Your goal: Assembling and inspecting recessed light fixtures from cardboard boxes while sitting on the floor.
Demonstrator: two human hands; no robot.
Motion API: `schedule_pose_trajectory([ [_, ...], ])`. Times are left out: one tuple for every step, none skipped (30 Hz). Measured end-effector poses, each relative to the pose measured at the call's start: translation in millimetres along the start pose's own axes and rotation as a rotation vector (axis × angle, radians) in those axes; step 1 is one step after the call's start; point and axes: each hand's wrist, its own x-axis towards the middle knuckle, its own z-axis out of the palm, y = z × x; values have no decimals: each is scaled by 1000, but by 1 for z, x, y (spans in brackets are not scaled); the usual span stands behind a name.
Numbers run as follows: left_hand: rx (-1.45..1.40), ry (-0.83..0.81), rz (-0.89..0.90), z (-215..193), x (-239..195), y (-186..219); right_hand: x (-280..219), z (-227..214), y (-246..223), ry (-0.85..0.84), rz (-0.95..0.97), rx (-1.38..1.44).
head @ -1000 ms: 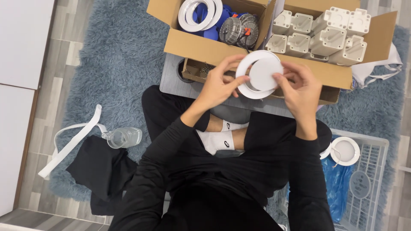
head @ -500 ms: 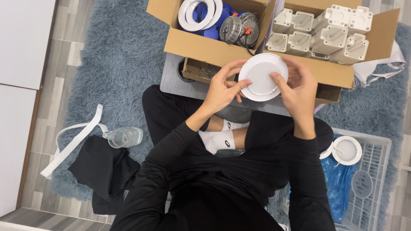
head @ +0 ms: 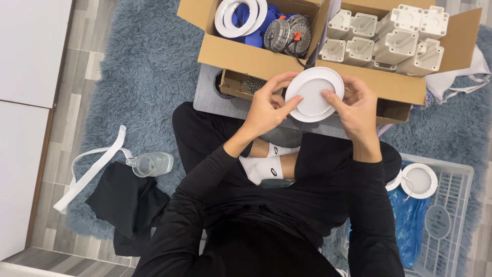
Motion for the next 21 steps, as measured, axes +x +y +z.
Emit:
schedule_pose_trajectory([
  [47,8,17,0,2,1,1,1,-3,-8,-57,-55],
  [48,8,17,0,4,-1,1,1,-3,-8,-58,-54],
  [69,18,30,0,6,-3,1,0,-4,-16,-83,-91],
  [89,28,42,0,7,-5,1,0,-4,-24,-107,-128],
  [90,27,44,-1,10,-7,1,1,-7,-24,-109,-127],
  [99,31,36,-1,12,-8,1,2,-10,-47,-116,-139],
  [107,35,26,-2,13,-10,-1,3,-12,-71,-120,-150],
  [108,34,25,-1,13,-10,0,1,-10,-71,-119,-149],
  [138,40,22,0,14,-10,1,0,-7,-59,-99,-147],
  [167,45,18,1,15,-10,3,-2,-5,-46,-78,-146],
  [169,45,19,2,16,-11,2,-3,-5,-47,-79,-145],
  [224,28,11,3,16,-12,2,-5,-6,-39,-73,-155],
  [279,10,3,3,17,-13,2,-6,-6,-30,-67,-165],
  [281,9,4,4,20,-7,4,-5,-13,-29,-67,-163],
  [373,-48,91,5,21,-1,6,-4,-19,-47,-81,-196],
  [464,-106,178,6,23,5,7,-3,-26,-65,-95,-228],
  [469,-106,182,6,22,11,6,-2,-29,-66,-100,-225],
  [537,-181,186,7,22,18,6,-1,-33,-57,-108,-260],
  [606,-256,190,7,21,25,5,0,-36,-48,-118,-294],
  [612,-254,194,8,23,18,8,-2,-30,-49,-124,-289],
  [667,-231,246,9,22,11,9,-5,-24,-36,-151,-467],
])
